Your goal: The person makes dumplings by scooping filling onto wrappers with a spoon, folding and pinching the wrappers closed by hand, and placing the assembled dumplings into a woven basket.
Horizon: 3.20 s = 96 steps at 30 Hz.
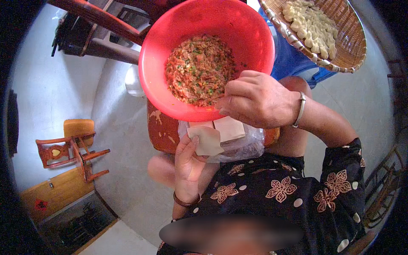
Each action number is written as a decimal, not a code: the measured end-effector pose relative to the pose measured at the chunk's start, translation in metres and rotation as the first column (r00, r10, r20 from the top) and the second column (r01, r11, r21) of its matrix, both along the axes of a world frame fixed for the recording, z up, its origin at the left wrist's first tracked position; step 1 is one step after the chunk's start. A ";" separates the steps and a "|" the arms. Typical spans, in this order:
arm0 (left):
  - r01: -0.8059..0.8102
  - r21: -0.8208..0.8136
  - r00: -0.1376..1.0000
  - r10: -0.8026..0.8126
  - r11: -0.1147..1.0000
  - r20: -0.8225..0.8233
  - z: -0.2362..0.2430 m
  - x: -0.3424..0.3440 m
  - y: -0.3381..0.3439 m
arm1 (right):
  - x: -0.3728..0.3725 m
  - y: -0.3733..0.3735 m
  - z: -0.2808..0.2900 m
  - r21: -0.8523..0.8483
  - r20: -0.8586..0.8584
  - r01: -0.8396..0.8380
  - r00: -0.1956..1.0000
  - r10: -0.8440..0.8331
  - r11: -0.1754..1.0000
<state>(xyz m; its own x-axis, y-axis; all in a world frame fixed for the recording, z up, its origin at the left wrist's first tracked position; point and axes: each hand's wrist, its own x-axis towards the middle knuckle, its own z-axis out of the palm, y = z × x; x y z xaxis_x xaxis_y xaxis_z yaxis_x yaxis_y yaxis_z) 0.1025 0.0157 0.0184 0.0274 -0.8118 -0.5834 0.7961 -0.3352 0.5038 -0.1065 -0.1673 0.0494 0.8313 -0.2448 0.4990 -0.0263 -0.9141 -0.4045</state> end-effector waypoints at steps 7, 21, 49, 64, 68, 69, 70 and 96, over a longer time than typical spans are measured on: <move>0.052 -0.064 0.997 -0.056 0.997 -0.059 0.000 0.003 -0.002 | 0.002 -0.006 -0.007 0.041 0.044 0.057 0.997 -0.059 0.998; -0.067 -0.214 0.979 0.024 0.974 -0.200 0.016 -0.008 -0.009 | -0.014 -0.012 -0.007 0.038 0.063 -0.092 0.994 0.089 0.995; 0.054 -0.162 0.999 -0.053 0.985 0.011 0.036 -0.010 -0.019 | -0.034 0.032 0.008 0.893 0.272 -0.031 0.832 -0.484 0.448; 0.026 -0.251 0.998 -0.041 0.968 -0.056 0.030 -0.011 -0.016 | -0.068 0.046 0.024 -0.219 0.075 -0.166 0.980 0.187 0.961; -0.009 -0.248 0.994 -0.018 0.969 -0.106 0.021 -0.005 -0.008 | -0.070 0.046 0.023 -0.258 0.085 -0.161 0.978 0.189 0.953; -0.031 -0.233 0.995 0.009 0.972 -0.097 0.018 -0.003 -0.005 | -0.070 0.046 0.023 -0.263 0.078 -0.173 0.977 0.199 0.949; -0.035 -0.233 0.995 0.012 0.972 -0.100 0.016 -0.002 -0.004 | -0.070 0.046 0.023 -0.266 0.068 -0.188 0.975 0.213 0.945; 0.035 -0.296 0.989 -0.075 0.955 -0.125 0.007 0.022 0.005 | -0.054 0.047 0.017 -0.302 0.040 -0.232 0.966 0.256 0.925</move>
